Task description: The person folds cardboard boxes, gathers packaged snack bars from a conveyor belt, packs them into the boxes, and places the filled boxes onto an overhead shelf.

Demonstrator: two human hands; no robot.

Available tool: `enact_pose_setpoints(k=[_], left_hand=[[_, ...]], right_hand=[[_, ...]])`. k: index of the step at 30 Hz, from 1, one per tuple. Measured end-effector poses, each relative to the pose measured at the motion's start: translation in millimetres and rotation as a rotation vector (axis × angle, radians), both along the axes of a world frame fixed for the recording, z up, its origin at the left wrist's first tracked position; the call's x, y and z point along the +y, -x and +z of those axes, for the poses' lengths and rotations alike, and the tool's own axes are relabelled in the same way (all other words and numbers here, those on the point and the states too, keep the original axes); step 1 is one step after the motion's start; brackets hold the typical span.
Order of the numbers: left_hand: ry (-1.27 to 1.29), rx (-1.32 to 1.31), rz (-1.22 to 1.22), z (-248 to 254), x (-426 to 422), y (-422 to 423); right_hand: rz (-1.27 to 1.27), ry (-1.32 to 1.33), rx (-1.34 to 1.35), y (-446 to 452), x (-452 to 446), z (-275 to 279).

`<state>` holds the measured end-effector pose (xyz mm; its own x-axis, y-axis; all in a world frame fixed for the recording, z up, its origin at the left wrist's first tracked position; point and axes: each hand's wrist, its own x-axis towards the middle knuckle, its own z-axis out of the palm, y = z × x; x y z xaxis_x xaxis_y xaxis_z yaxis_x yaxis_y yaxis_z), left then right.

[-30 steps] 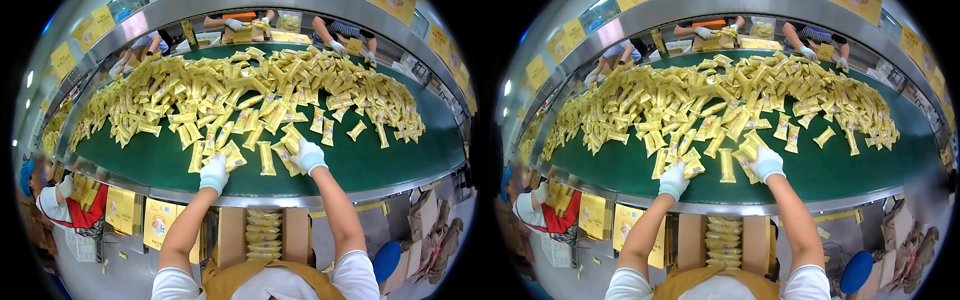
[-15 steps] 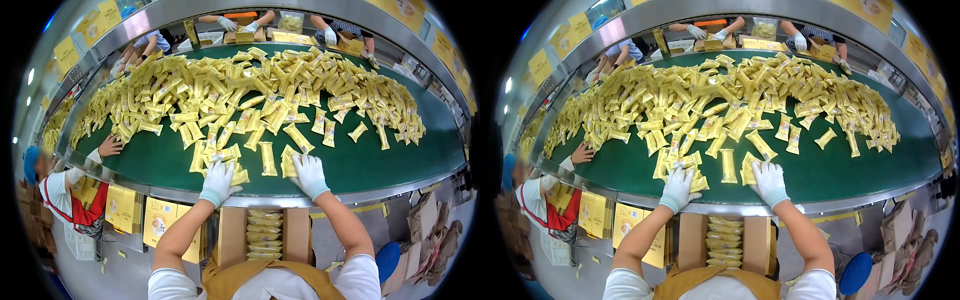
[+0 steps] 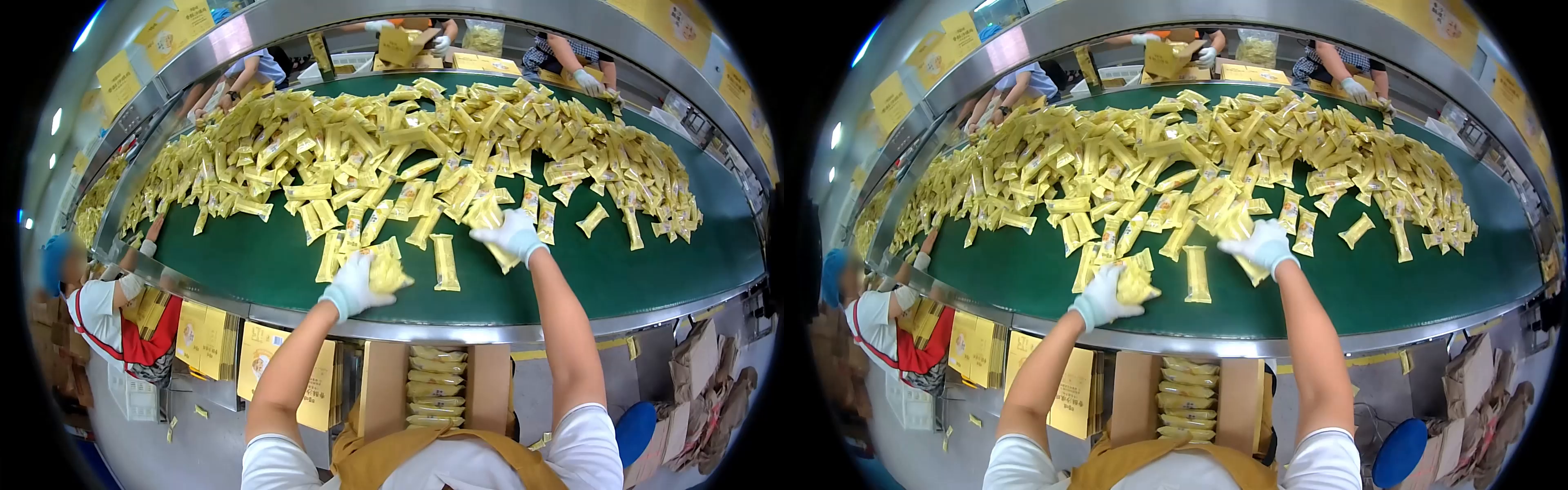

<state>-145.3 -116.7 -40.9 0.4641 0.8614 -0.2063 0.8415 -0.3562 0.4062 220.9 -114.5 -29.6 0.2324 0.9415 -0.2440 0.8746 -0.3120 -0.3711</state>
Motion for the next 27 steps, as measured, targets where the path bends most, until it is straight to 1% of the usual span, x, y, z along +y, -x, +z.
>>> enact_pose_setpoints(k=[1,2,3,5,6,9,10,13,15,16,17,20,21,22,24,25,26,27], left_hand=[[0.029,-0.034,0.011,12,11,-5],[-0.029,0.033,-0.067,6,28,-6],[-0.087,0.097,-0.145,-1,43,-7],[0.000,0.191,-0.133,5,49,-18],[0.047,0.238,-0.130,5,50,-23],[-0.021,0.208,-0.182,-8,41,-22],[-0.083,0.220,-0.203,-11,33,-20],[-0.074,0.304,-0.155,-6,9,-22],[-0.150,0.271,-0.155,-12,-2,-17],[-0.181,0.252,-0.158,-15,-8,-15],[-0.212,0.233,-0.160,-16,-12,-14],[-0.173,0.196,-0.120,-6,-20,-14],[-0.173,0.197,-0.109,-5,-22,-14],[-0.139,0.252,-0.079,-6,-23,-15],[-0.271,0.219,-0.026,-16,-28,-13],[-0.338,0.205,0.001,-19,-30,-12],[-0.292,0.312,0.003,-22,-28,-14],[-0.259,0.340,0.001,-19,-28,-17]], right_hand=[[-0.035,-0.035,0.022,-7,15,-14],[-0.064,0.032,0.159,-13,25,-25],[-0.071,0.051,0.162,-11,24,-28],[-0.089,0.086,0.161,-1,13,-34],[-0.040,0.082,0.031,6,9,-32],[0.188,0.062,-0.171,15,-12,-22],[0.236,0.054,-0.200,14,-21,-22],[0.346,0.015,-0.275,1,-57,-25],[0.379,-0.037,-0.309,-9,-83,-25],[0.348,-0.009,-0.217,-11,-94,-20],[0.377,-0.081,-0.207,-15,-103,-24],[0.446,-0.275,-0.180,-23,-128,-40],[0.437,-0.303,-0.188,-22,-131,-41],[0.429,-0.333,-0.196,-21,-134,-41],[0.405,-0.371,-0.227,-18,-134,-44],[0.354,-0.286,-0.239,-16,-132,-43],[0.303,-0.200,-0.251,-13,-129,-43],[0.250,-0.115,-0.263,-9,-126,-39]])
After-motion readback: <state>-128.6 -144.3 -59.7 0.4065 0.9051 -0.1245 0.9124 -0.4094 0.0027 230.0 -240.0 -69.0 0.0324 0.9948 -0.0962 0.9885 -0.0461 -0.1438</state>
